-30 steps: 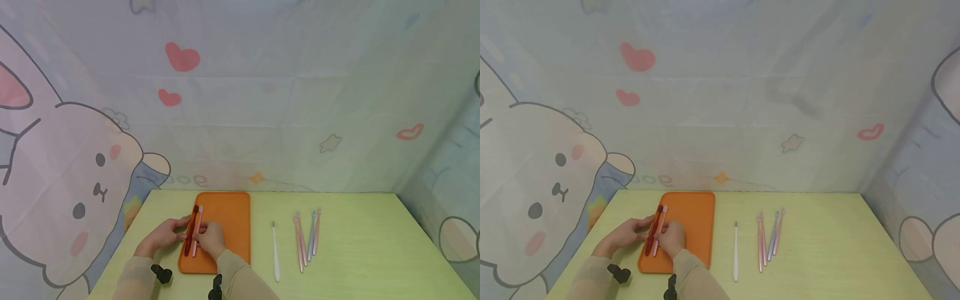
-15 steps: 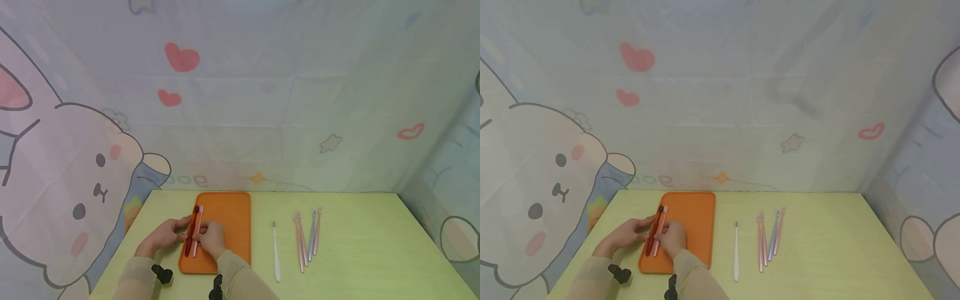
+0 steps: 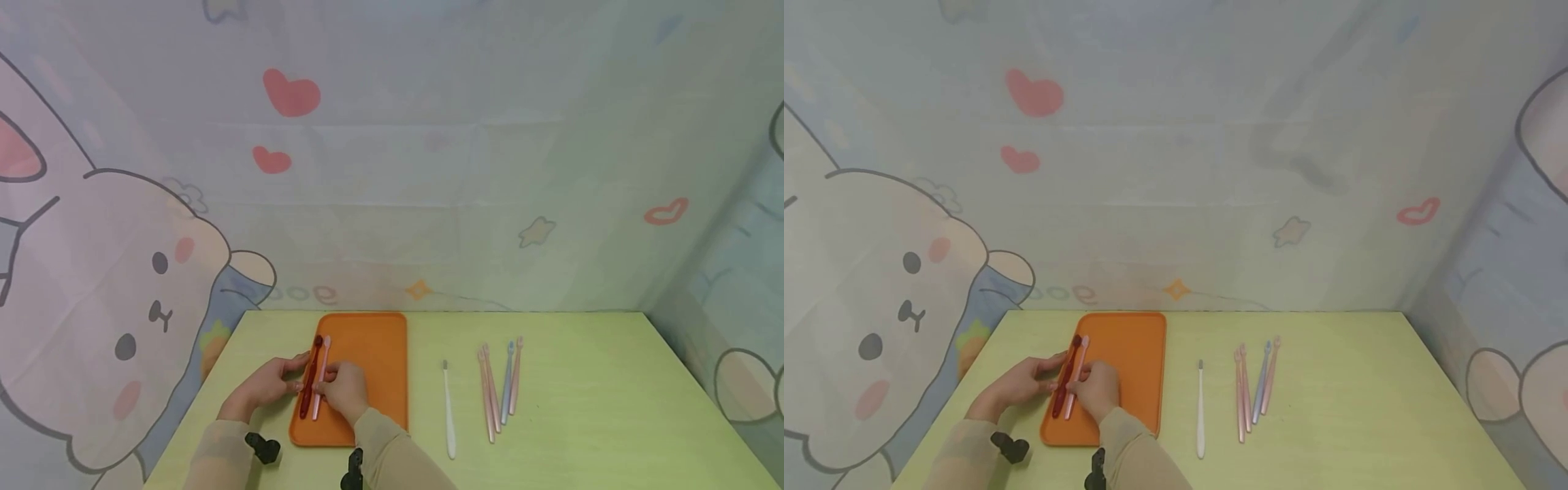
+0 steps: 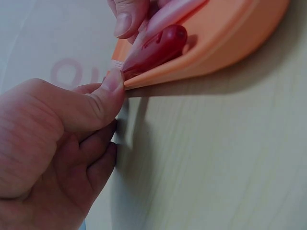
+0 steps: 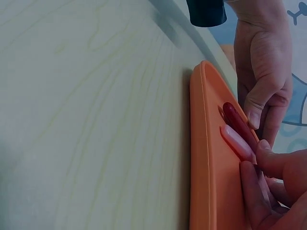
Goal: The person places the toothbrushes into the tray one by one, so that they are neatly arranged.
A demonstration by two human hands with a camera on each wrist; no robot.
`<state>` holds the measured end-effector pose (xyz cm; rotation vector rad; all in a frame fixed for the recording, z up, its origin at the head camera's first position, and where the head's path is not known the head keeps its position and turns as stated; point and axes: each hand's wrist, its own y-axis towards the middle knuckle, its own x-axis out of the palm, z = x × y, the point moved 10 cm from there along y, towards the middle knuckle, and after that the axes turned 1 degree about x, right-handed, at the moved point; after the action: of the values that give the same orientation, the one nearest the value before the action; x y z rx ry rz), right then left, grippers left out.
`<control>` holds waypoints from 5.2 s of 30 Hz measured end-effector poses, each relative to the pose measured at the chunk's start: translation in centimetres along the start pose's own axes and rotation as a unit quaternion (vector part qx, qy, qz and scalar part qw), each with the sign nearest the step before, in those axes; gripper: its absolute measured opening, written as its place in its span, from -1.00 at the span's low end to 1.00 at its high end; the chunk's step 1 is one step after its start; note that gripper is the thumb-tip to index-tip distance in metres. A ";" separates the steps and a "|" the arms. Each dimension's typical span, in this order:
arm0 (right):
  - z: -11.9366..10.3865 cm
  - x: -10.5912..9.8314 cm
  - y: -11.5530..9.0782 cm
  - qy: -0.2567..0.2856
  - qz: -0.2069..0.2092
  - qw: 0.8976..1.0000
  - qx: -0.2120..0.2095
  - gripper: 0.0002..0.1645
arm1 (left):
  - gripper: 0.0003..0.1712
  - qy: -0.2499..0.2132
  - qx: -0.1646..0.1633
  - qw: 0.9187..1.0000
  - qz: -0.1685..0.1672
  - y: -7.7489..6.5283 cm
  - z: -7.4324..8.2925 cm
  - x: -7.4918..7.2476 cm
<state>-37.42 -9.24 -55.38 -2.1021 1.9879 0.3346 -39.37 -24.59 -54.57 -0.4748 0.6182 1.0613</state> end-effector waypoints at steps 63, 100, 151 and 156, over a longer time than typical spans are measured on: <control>0.5 -13.8 -0.7 0.065 -0.037 0.995 -0.066 -0.46 | -0.20 0.003 0.018 1.000 -0.003 0.2 0.1 0.1; 8.7 -33.0 -4.8 -0.046 0.073 0.996 -0.017 -0.46 | -0.20 0.002 0.023 1.000 -0.011 0.1 -0.6 -0.1; 12.9 -37.2 -5.3 -0.102 0.108 0.987 0.066 -0.31 | -0.20 0.000 0.021 1.000 -0.005 -0.3 -0.2 0.0; 12.8 -37.2 -5.5 -0.126 0.107 0.984 0.072 -0.33 | -0.19 -0.005 0.032 0.999 -0.007 -0.3 0.1 0.0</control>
<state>-34.12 30.32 -55.59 -1.6727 2.0209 0.4559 -39.10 -24.66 -54.43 -0.4180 0.6377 1.0269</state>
